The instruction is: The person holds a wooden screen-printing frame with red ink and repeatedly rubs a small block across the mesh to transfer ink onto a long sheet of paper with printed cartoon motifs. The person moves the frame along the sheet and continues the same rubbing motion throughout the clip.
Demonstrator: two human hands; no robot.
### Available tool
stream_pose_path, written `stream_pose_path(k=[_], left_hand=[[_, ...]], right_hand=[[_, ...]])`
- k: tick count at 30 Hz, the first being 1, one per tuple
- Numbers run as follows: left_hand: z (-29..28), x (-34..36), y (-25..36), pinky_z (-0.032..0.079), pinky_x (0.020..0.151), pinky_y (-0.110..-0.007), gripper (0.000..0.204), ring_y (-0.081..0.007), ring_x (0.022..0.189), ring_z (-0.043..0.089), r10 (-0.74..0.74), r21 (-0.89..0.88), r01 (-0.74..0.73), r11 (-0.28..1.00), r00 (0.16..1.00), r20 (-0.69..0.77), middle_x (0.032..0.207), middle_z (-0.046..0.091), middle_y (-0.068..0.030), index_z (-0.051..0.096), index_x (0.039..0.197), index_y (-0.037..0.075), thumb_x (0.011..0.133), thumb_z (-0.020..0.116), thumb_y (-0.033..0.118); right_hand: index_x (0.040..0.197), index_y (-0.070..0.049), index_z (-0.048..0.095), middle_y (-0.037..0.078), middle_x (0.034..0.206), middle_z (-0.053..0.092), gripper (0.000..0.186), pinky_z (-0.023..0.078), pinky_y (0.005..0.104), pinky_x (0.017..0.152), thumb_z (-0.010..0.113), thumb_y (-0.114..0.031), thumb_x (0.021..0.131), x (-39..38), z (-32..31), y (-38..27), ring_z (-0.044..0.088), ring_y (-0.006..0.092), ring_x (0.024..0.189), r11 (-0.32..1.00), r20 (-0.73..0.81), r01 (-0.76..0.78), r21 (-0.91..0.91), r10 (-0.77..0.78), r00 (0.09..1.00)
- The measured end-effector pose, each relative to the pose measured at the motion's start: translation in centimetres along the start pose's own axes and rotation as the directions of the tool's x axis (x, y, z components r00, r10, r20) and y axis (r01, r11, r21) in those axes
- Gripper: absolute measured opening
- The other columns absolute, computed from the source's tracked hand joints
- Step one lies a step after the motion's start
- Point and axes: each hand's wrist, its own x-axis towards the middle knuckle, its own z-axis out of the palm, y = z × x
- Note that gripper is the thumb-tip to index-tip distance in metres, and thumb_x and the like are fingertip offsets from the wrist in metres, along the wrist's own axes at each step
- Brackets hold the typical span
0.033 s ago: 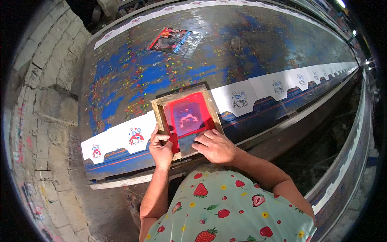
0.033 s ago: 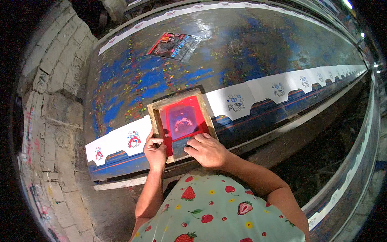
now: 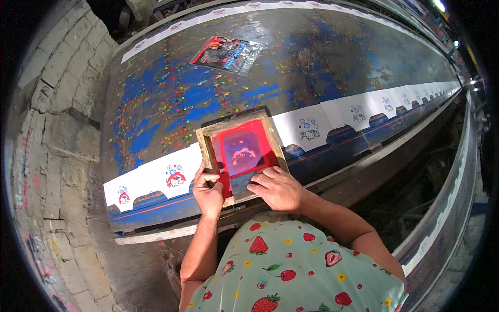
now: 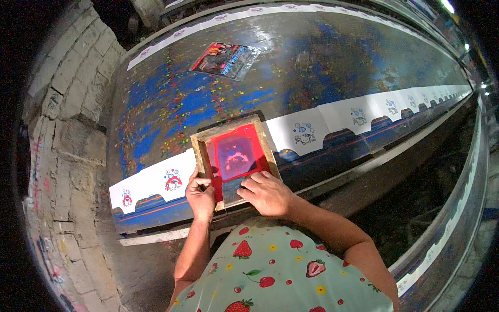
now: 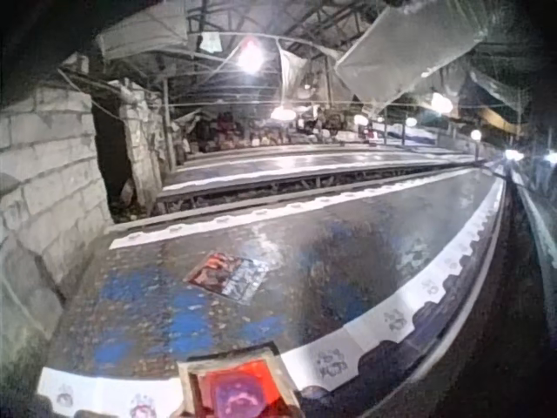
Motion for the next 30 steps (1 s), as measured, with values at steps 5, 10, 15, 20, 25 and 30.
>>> stream_pose_path(k=[5, 10, 15, 20, 25, 30], left_hand=[[0.6, 0.0, 0.0, 0.055, 0.108, -0.034, 0.030, -0.0242, 0.142, 0.067, -0.040, -0.238, 0.033, 0.971, 0.999, -0.025, 0.172, 0.055, -0.0246, 0.077, 0.106, 0.002, 0.093, 0.065, -0.022], [0.6, 1.2, 0.4, 0.055, 0.119, -0.039, 0.033, -0.0291, 0.149, 0.064, -0.065, -0.332, 0.066, 0.941, 0.998, 0.013, 0.173, 0.054, -0.0241, 0.074, 0.122, -0.003, 0.100, 0.060, -0.023], [0.1, 2.1, 1.1, 0.056, 0.120, -0.038, 0.037, -0.0294, 0.148, 0.065, -0.101, -0.385, 0.122, 0.915, 0.992, 0.076, 0.171, 0.056, -0.0230, 0.069, 0.127, -0.003, 0.098, 0.060, -0.025], [0.2, 2.4, 0.9, 0.057, 0.117, -0.037, 0.038, -0.0283, 0.145, 0.067, -0.084, -0.371, 0.107, 0.922, 0.993, 0.078, 0.167, 0.060, -0.0224, 0.069, 0.126, -0.002, 0.097, 0.061, -0.025], [0.2, 2.1, 0.8, 0.058, 0.115, -0.037, 0.036, -0.0280, 0.144, 0.068, -0.058, -0.299, 0.072, 0.952, 0.997, 0.054, 0.165, 0.061, -0.0222, 0.072, 0.122, -0.002, 0.097, 0.062, -0.025], [0.4, 2.2, 0.4, 0.057, 0.116, -0.038, 0.032, -0.0280, 0.143, 0.068, -0.027, -0.364, 0.048, 0.930, 0.998, 0.063, 0.165, 0.061, -0.0229, 0.074, 0.120, -0.002, 0.098, 0.063, -0.024]], right_hand=[[0.131, -0.007, 0.078, 0.009, 0.125, 0.073, 0.042, 0.055, 0.0473, 0.106, 0.076, -0.007, 0.088, 1.6, -1.6, 0.0, 0.069, 0.0321, 0.121, 0.999, 0.152, -0.040, -0.017, 0.043, 0.987], [0.119, -0.004, 0.076, 0.016, 0.112, 0.074, 0.032, 0.057, 0.0501, 0.104, 0.071, -0.005, 0.087, 5.0, -4.1, 3.5, 0.071, 0.0368, 0.115, 1.000, 0.317, -0.004, -0.026, 0.012, 0.948], [0.125, -0.005, 0.077, 0.018, 0.120, 0.076, 0.032, 0.057, 0.0500, 0.109, 0.070, -0.004, 0.094, 9.1, -4.1, 7.5, 0.071, 0.0394, 0.122, 0.999, 0.226, -0.034, 0.008, 0.032, 0.974], [0.129, -0.006, 0.078, 0.016, 0.126, 0.074, 0.031, 0.056, 0.0513, 0.111, 0.072, -0.002, 0.098, 12.6, -3.4, 9.8, 0.069, 0.0401, 0.126, 0.990, 0.121, -0.134, -0.036, 0.138, 0.983], [0.128, -0.006, 0.078, 0.015, 0.126, 0.074, 0.037, 0.054, 0.0511, 0.112, 0.075, -0.001, 0.092, 12.4, -1.9, 9.9, 0.069, 0.0392, 0.124, 0.992, 0.064, -0.125, -0.029, 0.126, 0.990], [0.127, -0.006, 0.080, 0.013, 0.124, 0.074, 0.041, 0.053, 0.0494, 0.110, 0.072, -0.002, 0.087, 7.9, -0.3, 6.3, 0.069, 0.0366, 0.119, 0.998, -0.012, -0.017, -0.055, 0.016, 1.000]])
